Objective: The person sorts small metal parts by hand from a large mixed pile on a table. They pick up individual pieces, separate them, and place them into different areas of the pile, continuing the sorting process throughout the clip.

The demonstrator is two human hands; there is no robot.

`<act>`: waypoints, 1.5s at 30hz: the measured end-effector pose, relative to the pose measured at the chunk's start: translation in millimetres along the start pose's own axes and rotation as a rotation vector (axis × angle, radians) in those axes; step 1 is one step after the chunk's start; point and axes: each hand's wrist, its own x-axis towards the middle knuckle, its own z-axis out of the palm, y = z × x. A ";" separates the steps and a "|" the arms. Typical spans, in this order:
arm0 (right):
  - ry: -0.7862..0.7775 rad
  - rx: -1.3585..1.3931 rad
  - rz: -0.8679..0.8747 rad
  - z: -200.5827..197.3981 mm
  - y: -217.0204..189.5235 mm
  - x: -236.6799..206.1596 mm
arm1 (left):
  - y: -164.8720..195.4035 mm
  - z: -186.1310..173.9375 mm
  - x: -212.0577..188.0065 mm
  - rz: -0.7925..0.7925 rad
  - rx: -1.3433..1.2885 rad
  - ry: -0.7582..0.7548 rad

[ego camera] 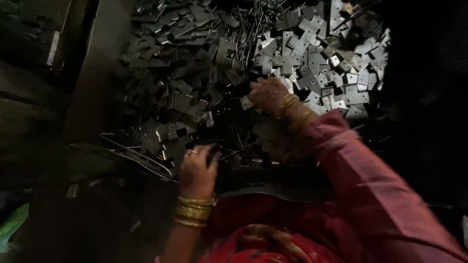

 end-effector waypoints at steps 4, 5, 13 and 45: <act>0.010 -0.155 -0.031 -36.0 5.2 -22.5 | 0.2 9.8 42.4 0.192 -0.012 0.180; 0.032 -0.193 -0.015 -47.1 8.3 -32.8 | 4.2 18.3 54.3 0.237 -0.020 0.202; 0.619 0.037 0.406 -128.7 68.1 -226.7 | 77.6 125.6 116.3 0.583 0.055 0.233; 0.802 2.449 1.182 46.3 -118.0 -251.9 | 82.3 86.2 6.0 0.368 0.447 -0.083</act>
